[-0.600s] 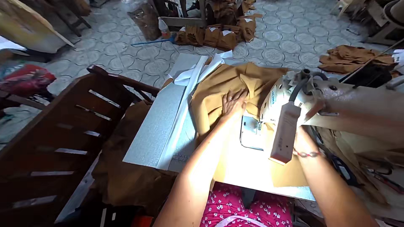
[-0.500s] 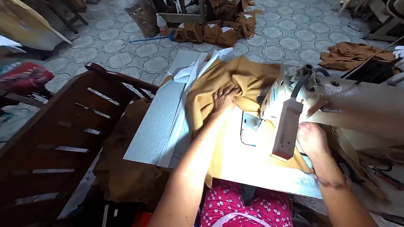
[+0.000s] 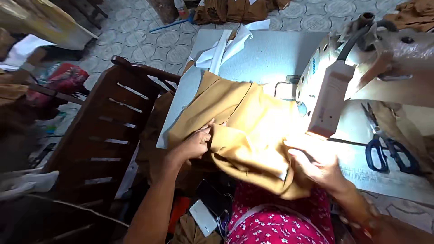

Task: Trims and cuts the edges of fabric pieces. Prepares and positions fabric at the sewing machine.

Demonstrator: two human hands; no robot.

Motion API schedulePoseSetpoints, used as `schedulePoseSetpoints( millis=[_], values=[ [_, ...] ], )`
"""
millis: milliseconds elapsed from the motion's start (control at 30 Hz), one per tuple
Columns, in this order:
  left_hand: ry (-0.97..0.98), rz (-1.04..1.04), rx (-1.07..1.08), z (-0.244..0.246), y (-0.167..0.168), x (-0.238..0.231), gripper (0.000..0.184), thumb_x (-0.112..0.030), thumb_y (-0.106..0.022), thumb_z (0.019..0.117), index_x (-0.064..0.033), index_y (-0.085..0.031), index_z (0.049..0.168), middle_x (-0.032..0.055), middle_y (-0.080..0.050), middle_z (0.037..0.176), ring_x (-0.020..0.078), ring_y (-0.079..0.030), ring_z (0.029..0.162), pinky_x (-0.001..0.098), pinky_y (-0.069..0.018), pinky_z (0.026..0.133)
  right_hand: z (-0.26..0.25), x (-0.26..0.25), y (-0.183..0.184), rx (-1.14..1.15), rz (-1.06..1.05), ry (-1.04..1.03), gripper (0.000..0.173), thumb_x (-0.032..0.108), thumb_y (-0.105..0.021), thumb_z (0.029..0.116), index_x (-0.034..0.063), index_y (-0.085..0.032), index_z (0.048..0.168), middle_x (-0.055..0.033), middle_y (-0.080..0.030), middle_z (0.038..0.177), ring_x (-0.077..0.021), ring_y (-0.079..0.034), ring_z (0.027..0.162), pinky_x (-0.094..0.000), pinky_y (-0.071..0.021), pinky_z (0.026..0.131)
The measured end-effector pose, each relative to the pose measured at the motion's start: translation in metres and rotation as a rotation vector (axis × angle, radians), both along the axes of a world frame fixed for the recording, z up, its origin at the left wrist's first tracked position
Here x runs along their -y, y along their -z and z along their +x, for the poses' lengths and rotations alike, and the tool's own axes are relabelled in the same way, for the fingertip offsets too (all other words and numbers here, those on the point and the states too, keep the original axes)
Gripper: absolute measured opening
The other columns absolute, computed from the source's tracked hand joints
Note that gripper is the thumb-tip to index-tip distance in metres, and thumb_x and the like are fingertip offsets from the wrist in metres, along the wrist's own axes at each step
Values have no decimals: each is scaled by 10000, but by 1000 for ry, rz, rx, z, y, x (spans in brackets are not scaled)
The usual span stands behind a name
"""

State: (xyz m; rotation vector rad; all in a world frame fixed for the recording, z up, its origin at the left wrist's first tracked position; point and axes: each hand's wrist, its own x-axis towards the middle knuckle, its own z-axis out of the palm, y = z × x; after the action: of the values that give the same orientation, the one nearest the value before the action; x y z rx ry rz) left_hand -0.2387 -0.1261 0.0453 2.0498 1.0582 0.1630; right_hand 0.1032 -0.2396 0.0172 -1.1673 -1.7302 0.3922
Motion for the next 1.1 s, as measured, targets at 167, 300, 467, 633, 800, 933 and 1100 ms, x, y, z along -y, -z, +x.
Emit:
schedulePoseSetpoints(
  millis=[167,300,467,633,800,933,1100],
  values=[
    [-269,111,454,-18,-9,1,430,-331,-507,978,-40,-690,1235,61,-678,1345,159,-629,1246,360,-497,1055,-12,-11,36,468,-196,-56,500,435,-449,1047,87,-688,1315,-155,-648,1379,-368,-566,1342,-641,-391,1101],
    [-392,207,-206,22,17,-10,581,-432,-320,1107,-146,-345,1612,138,-217,1704,418,-137,1571,677,-118,1223,-9,35,34,532,-113,36,474,432,-461,1036,89,-748,1193,-130,-747,1158,-324,-710,1078,-557,-534,916],
    [-74,460,-362,95,42,-45,597,-464,-372,1081,-185,-367,1609,238,-179,1690,530,-49,1549,769,14,1163,-9,71,36,552,-73,126,379,325,-477,1038,97,-780,1021,-87,-752,968,-279,-701,904,-465,-519,877],
    [252,486,-297,131,39,-121,621,-536,-321,1059,-244,-380,1604,134,-229,1702,437,-99,1575,715,-6,1206,-30,67,40,474,-89,164,317,259,-533,1014,68,-783,1056,-93,-761,1017,-285,-714,945,-429,-558,864],
    [218,564,-336,164,24,-106,533,-222,-496,1052,-116,-430,1570,189,-275,1674,500,-131,1550,749,-19,1185,-57,69,41,462,-146,242,289,226,-609,955,37,-771,1102,-144,-748,1160,-328,-723,1051,-463,-574,888],
    [129,631,-87,177,37,9,543,-368,-348,1086,-109,-463,1549,112,-391,1636,359,-258,1555,683,-112,1224,-53,72,40,401,-152,209,256,191,-615,955,37,-764,1096,-146,-746,1162,-323,-715,1079,-459,-565,920],
    [82,673,-79,164,72,44,771,-607,-321,1038,-55,-415,1568,192,-301,1663,433,-214,1553,737,-86,1187,18,76,25,308,-103,405,250,154,-566,970,61,-789,1033,-134,-756,1097,-280,-724,1019,-420,-584,892]
  ],
)
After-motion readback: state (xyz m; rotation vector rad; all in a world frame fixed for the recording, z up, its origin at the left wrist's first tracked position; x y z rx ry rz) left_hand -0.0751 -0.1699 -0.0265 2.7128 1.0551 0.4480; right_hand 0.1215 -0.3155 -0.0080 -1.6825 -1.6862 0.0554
